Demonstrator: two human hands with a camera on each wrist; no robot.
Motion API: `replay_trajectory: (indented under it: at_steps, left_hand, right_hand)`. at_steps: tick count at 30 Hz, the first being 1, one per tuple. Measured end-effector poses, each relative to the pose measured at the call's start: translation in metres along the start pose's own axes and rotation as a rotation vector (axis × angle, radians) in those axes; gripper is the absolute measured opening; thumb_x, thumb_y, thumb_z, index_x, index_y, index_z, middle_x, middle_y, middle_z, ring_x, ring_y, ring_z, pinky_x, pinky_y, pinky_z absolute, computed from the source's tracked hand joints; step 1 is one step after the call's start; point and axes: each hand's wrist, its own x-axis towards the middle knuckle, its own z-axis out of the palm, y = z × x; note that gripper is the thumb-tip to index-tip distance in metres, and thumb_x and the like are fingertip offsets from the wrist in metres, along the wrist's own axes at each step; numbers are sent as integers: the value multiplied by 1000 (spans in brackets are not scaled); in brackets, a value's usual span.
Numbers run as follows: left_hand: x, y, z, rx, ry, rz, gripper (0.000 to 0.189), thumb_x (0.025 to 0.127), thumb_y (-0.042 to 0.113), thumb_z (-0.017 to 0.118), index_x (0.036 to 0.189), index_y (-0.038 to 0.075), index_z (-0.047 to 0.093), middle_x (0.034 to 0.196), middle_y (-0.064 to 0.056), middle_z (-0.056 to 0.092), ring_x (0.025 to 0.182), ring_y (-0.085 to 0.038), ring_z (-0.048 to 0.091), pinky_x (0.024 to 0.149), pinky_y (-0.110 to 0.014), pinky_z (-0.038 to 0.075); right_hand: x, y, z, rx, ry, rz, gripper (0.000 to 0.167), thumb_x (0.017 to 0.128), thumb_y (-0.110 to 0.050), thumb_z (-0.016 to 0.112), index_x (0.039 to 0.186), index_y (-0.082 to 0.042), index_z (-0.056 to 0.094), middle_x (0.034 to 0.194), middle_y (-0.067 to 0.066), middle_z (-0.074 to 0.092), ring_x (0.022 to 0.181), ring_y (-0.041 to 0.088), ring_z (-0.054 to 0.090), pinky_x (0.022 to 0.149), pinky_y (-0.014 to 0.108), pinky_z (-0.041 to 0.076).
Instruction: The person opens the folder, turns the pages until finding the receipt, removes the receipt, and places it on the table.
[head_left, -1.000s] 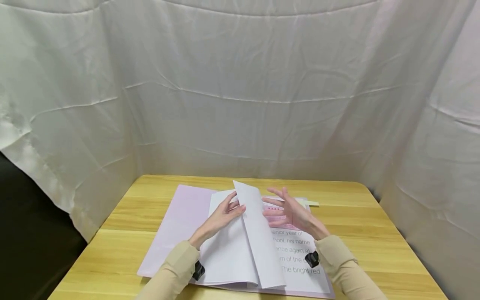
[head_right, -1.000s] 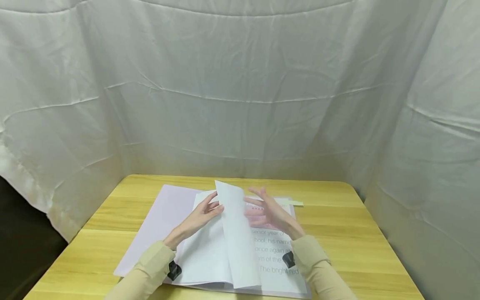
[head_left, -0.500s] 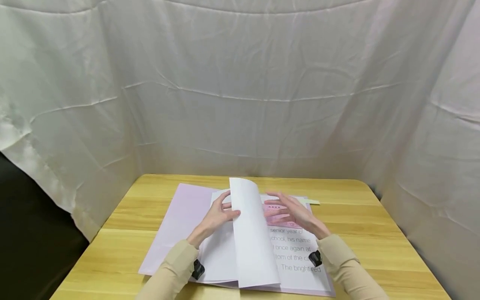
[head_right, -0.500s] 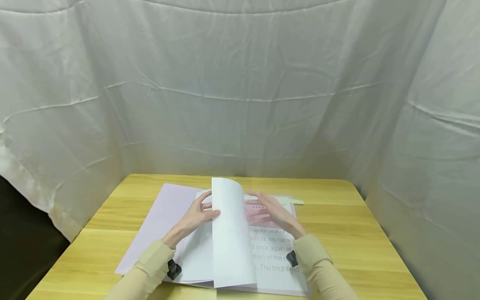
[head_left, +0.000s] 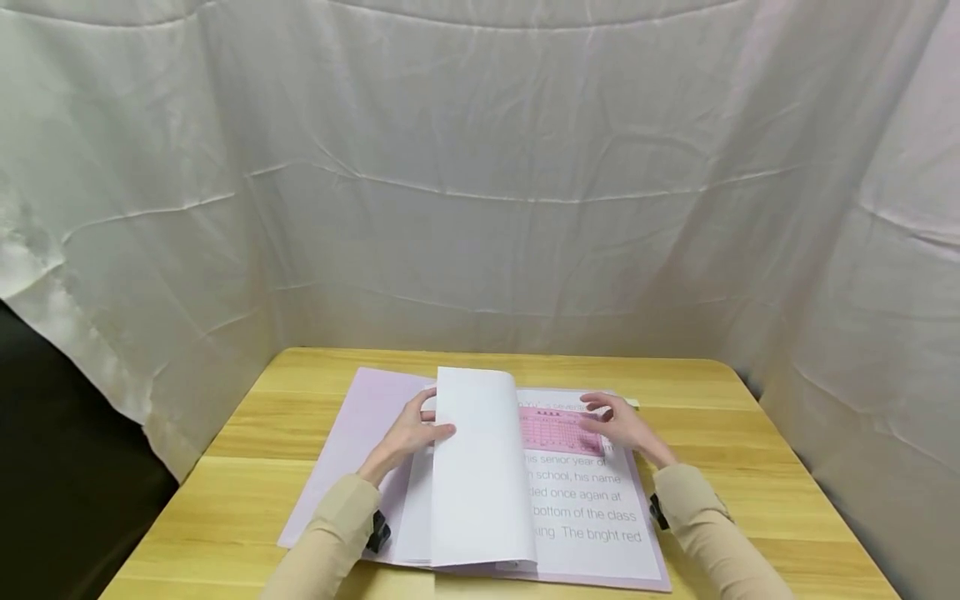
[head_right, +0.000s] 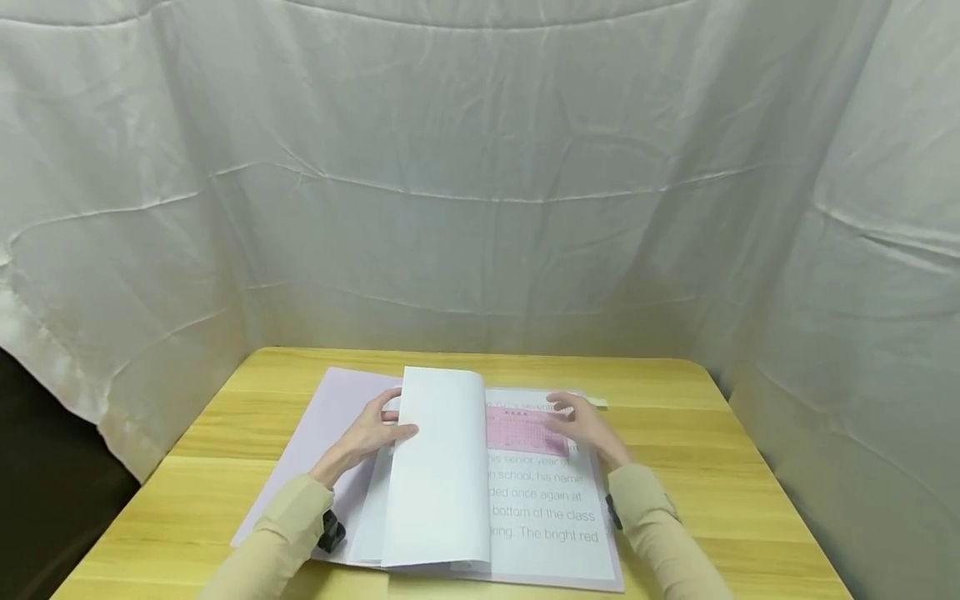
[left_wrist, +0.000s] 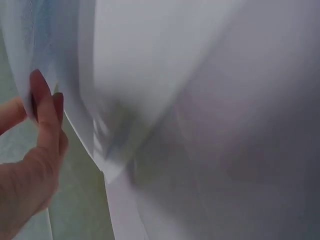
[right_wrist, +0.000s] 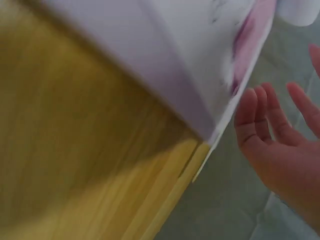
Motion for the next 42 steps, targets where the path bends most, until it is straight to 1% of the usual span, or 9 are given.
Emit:
replay_trajectory:
  at_steps: [8, 13, 18, 21, 24, 28, 32, 37, 42]
  left_hand:
    - [-1, -12, -7, 364, 116, 83, 71, 85, 4, 72, 148, 0, 39, 101, -21, 60, 86, -26, 59, 70, -35, 54]
    - [-2, -17, -6, 451, 125, 126, 40, 86, -1, 67, 125, 3, 62, 113, -24, 65, 92, -28, 61, 70, -33, 51]
    - [-3, -22, -4, 471, 102, 112, 31, 87, -4, 61, 118, 0, 68, 110, -20, 66, 74, -20, 51, 62, -28, 44]
    - [-2, -25, -3, 494, 96, 100, 32, 87, -7, 59, 117, -4, 67, 97, -17, 63, 66, -15, 41, 59, -25, 39]
    - [0, -27, -3, 517, 91, 92, 33, 86, -9, 57, 118, -7, 66, 101, -19, 65, 66, -17, 44, 61, -27, 43]
    - [0, -27, -1, 529, 87, 61, 31, 88, 1, 65, 118, -7, 65, 122, -26, 65, 93, -30, 62, 83, -45, 56]
    - [0, -28, 1, 555, 62, 30, 50, 83, 20, 82, 120, -7, 63, 128, -27, 62, 115, -38, 60, 101, -53, 51]
    - [1, -27, 4, 639, 32, 30, 72, 71, 29, 92, 124, -7, 60, 121, -25, 60, 111, -36, 56, 101, -53, 51]
    - [0, -29, 5, 705, 32, 27, 76, 67, 32, 94, 125, -5, 60, 123, -25, 51, 107, -34, 48, 96, -51, 48]
  right_hand:
    - [0, 15, -2, -83, -55, 14, 71, 82, -18, 81, 141, 3, 50, 137, 31, 53, 92, 21, 57, 76, 28, 46]
    - [0, 19, 0, -92, -98, 14, 73, 80, -17, 82, 141, 4, 49, 137, 30, 52, 96, 24, 57, 78, 29, 47]
    - [1, 21, 2, -137, -86, 11, 75, 77, -18, 84, 140, 3, 50, 135, 28, 54, 96, 23, 58, 78, 28, 47]
    - [2, 21, 3, -158, -81, -6, 75, 76, -16, 85, 139, 5, 51, 133, 29, 55, 98, 27, 59, 82, 35, 50]
    - [4, 21, 4, -173, -70, -15, 74, 75, -15, 86, 137, 6, 52, 130, 28, 56, 107, 36, 59, 94, 51, 51]
    - [5, 21, 5, -192, -59, -20, 73, 74, -14, 87, 136, 8, 53, 128, 28, 57, 120, 45, 54, 106, 63, 43]
    - [7, 21, 5, -205, -53, -17, 72, 73, -14, 88, 132, 11, 55, 128, 30, 57, 122, 48, 52, 109, 64, 41]
    - [8, 21, 6, -206, -56, 12, 72, 72, -15, 88, 131, 11, 55, 128, 30, 55, 123, 48, 52, 110, 64, 40]
    - [9, 21, 8, -195, -45, 43, 69, 72, -13, 88, 129, 10, 57, 125, 27, 54, 119, 45, 53, 109, 63, 40]
